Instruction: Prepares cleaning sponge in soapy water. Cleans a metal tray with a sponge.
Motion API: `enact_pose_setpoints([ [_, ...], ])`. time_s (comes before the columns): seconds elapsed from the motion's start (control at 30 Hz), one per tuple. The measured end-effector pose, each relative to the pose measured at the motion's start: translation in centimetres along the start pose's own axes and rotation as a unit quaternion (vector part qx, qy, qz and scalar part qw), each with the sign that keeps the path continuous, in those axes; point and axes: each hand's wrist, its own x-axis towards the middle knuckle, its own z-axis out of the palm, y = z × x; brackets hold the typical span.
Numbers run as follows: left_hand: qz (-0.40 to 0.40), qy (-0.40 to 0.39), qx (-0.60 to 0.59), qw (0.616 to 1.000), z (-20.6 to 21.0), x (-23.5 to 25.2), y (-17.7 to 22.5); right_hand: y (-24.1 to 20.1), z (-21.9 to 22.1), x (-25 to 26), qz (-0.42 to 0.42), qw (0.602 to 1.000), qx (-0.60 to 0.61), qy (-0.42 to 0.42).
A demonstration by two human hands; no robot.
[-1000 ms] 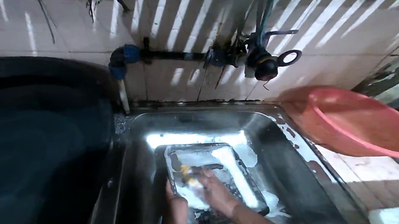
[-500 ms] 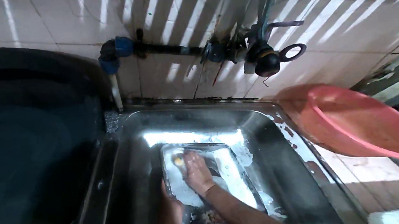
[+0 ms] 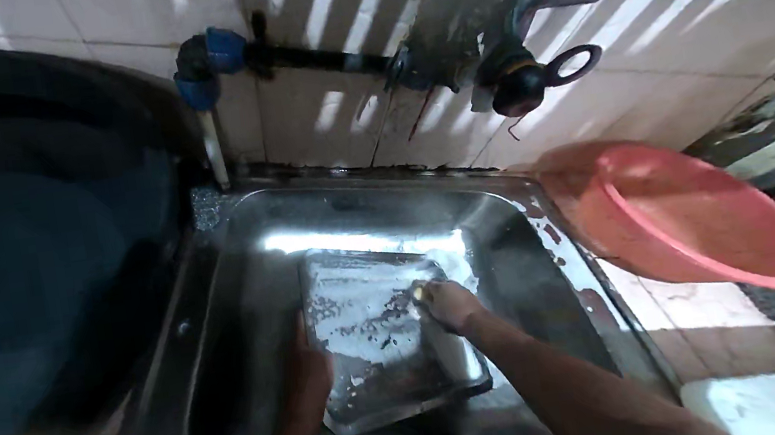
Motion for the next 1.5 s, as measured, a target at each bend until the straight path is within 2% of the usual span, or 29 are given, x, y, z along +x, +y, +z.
enact_pose_setpoints([
  [0.17, -0.011, 0.014, -0.059, 0.998, 0.4, 0.3, -0.5, 2.8, 3.6, -4.9, -0.031, 0.994, -0.058, -0.083],
  [0.23, 0.008, 0.025, -0.062, 0.998, 0.7, 0.5, -0.9, 3.5, 4.5, -5.8, -0.035, 0.99, -0.082, -0.111],
  [0.33, 0.062, 0.025, -0.09, 0.994, 0.8, 0.0, -1.0, 3.3, 4.6, -7.0, -0.029, 0.99, -0.021, -0.138],
  [0.4, 0.088, 0.024, -0.11, 0.99, 0.9, -0.2, -1.1, 0.7, 4.3, -8.7, -0.048, 0.99, 0.029, -0.125],
  [0.57, 0.078, 0.009, -0.092, 0.993, 0.8, 0.0, -1.3, -10.6, 3.9, -14.0, -0.208, 0.97, 0.095, -0.084],
  [0.63, 0.074, 0.005, -0.072, 0.995, 0.6, 0.1, -1.6, -12.1, 4.4, -14.2, -0.228, 0.961, 0.132, -0.08],
  [0.7, 0.084, -0.001, -0.086, 0.993, 0.6, 0.2, -2.2, -10.0, 5.3, -12.9, -0.214, 0.957, 0.182, -0.071],
  [0.77, 0.1, -0.001, -0.135, 0.986, 0.6, 0.0, -2.2, -5.2, 5.7, -11.0, -0.164, 0.963, 0.203, -0.06],
  [0.83, 0.087, 0.0, -0.154, 0.984, 0.6, -0.1, -1.5, 0.3, 5.7, -8.2, -0.075, 0.982, 0.156, -0.07],
  [0.9, 0.074, -0.012, -0.142, 0.987, 0.6, -0.2, -1.3, 3.0, 5.3, -7.0, -0.01, 0.992, 0.083, -0.092],
  [0.93, 0.078, -0.013, -0.147, 0.986, 0.8, -0.1, -1.3, 2.6, 5.1, -7.2, 0.003, 0.993, 0.07, -0.091],
  [1.0, 0.082, -0.015, -0.157, 0.984, 0.9, 0.2, -1.4, -1.5, 5.2, -9.1, -0.028, 0.993, 0.097, -0.055],
  [1.1, 0.071, -0.023, -0.178, 0.981, 1.1, 0.5, -1.5, -9.4, 5.2, -12.7, -0.162, 0.974, 0.156, -0.008],
  [1.17, 0.072, -0.023, -0.197, 0.977, 1.1, 0.7, -1.6, -10.9, 5.6, -12.1, -0.216, 0.961, 0.169, 0.041],
  [1.2, 0.075, -0.021, -0.206, 0.976, 1.0, 0.6, -1.5, -9.7, 6.1, -10.4, -0.216, 0.957, 0.172, 0.089],
  [1.23, 0.079, -0.016, -0.206, 0.975, 1.0, 0.5, -1.5, -7.8, 6.3, -8.4, -0.188, 0.957, 0.179, 0.126],
  [1.3, 0.079, 0.001, -0.193, 0.978, 0.9, 0.7, -1.3, -3.3, 5.7, -4.6, -0.064, 0.96, 0.217, 0.163],
  [1.37, 0.071, 0.0, -0.191, 0.979, 1.1, 0.7, -1.1, -0.9, 5.5, -2.9, 0.074, 0.955, 0.243, 0.155],
  [1.4, 0.069, -0.004, -0.198, 0.978, 1.1, 0.8, -1.0, -1.4, 5.3, -3.2, 0.104, 0.954, 0.245, 0.136],
  [1.43, 0.066, -0.004, -0.206, 0.976, 1.0, 0.9, -1.0, -2.9, 5.3, -4.2, 0.093, 0.961, 0.235, 0.116],
  [1.5, 0.052, -0.003, -0.217, 0.975, 0.9, 0.9, -1.1, -6.8, 5.2, -8.1, -0.014, 0.976, 0.211, 0.06],
])
